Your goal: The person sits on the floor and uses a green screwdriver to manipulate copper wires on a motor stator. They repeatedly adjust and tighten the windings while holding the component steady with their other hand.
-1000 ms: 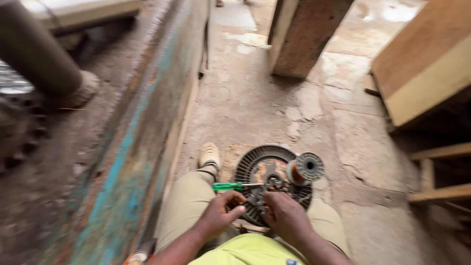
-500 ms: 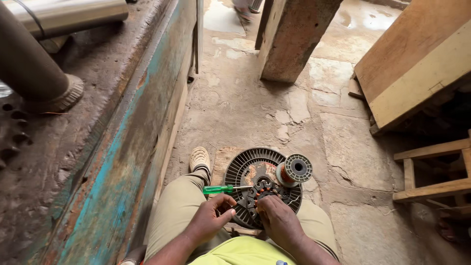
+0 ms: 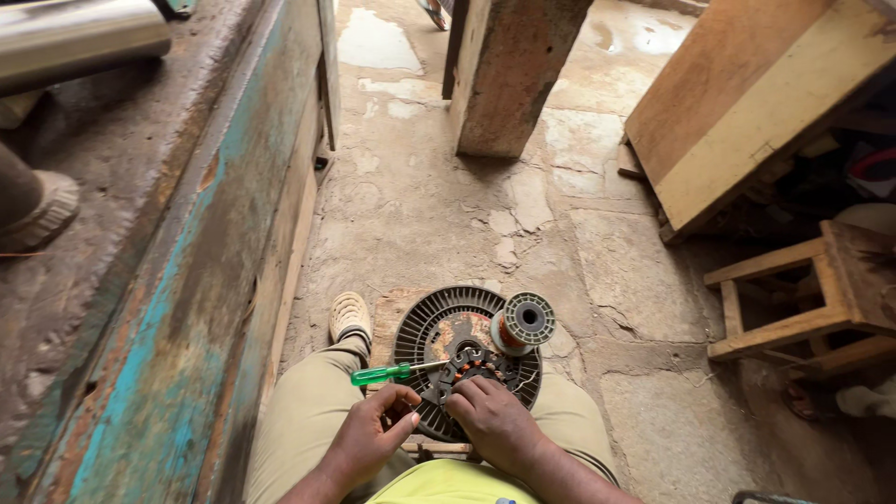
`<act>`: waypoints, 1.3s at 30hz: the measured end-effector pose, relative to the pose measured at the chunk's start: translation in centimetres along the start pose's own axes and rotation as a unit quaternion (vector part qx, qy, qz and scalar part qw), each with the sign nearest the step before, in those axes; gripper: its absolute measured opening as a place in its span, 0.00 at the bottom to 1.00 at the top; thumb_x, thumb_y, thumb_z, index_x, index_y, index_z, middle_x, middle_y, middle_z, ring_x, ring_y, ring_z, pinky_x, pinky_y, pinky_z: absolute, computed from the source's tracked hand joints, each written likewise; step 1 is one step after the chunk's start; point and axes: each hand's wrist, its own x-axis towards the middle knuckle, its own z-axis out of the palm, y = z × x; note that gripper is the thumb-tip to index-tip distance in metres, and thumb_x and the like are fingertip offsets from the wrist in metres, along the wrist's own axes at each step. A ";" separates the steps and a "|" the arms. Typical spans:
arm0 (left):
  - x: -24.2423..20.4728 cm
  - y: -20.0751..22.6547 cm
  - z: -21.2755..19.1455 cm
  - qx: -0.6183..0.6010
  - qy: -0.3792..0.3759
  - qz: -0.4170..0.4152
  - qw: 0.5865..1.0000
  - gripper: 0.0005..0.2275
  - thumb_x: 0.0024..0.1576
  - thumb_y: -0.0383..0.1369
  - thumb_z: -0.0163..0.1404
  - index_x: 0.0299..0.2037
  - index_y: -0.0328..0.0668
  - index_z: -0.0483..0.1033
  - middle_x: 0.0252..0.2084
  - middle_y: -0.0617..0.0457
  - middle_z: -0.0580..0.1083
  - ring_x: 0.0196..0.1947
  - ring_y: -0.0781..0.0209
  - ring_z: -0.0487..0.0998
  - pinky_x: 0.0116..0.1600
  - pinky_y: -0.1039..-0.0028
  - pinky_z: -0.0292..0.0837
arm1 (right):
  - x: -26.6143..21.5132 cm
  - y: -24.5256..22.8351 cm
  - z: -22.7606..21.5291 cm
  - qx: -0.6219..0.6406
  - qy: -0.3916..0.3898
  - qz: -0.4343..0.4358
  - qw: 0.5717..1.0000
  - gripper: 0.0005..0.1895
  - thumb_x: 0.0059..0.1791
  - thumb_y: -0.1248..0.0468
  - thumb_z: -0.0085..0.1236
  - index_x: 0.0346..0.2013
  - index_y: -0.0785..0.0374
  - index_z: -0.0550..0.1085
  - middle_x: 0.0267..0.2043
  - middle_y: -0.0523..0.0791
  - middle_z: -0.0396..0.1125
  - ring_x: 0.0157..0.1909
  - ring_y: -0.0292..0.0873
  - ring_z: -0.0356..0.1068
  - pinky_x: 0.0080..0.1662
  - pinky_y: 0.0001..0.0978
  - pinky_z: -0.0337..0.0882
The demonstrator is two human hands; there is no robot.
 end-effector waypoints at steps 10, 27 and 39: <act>-0.3 1.4 0.3 0.210 -0.122 -0.011 0.970 0.30 0.54 0.35 0.59 0.69 0.64 0.69 0.32 0.55 0.77 0.30 0.65 0.78 0.39 0.72 0.77 | -0.4 0.2 0.7 0.039 0.037 0.022 0.998 0.10 0.46 0.70 0.56 0.41 0.62 0.68 0.42 0.48 0.66 0.46 0.52 0.68 0.49 0.43 0.70; -1.1 2.0 -0.2 0.251 -0.098 0.078 0.960 0.29 0.54 0.33 0.58 0.69 0.64 0.68 0.34 0.50 0.77 0.33 0.53 0.79 0.40 0.62 0.76 | -0.2 0.2 -0.1 0.081 0.015 0.045 0.996 0.16 0.42 0.73 0.59 0.43 0.61 0.69 0.40 0.47 0.68 0.46 0.52 0.69 0.48 0.43 0.71; -1.5 3.2 -0.7 0.258 -0.121 0.087 0.954 0.29 0.54 0.30 0.56 0.69 0.60 0.67 0.32 0.50 0.77 0.32 0.52 0.80 0.41 0.60 0.76 | -0.3 -0.7 -1.1 0.128 0.018 0.081 0.988 0.16 0.50 0.71 0.56 0.53 0.65 0.68 0.44 0.49 0.68 0.47 0.51 0.69 0.48 0.45 0.69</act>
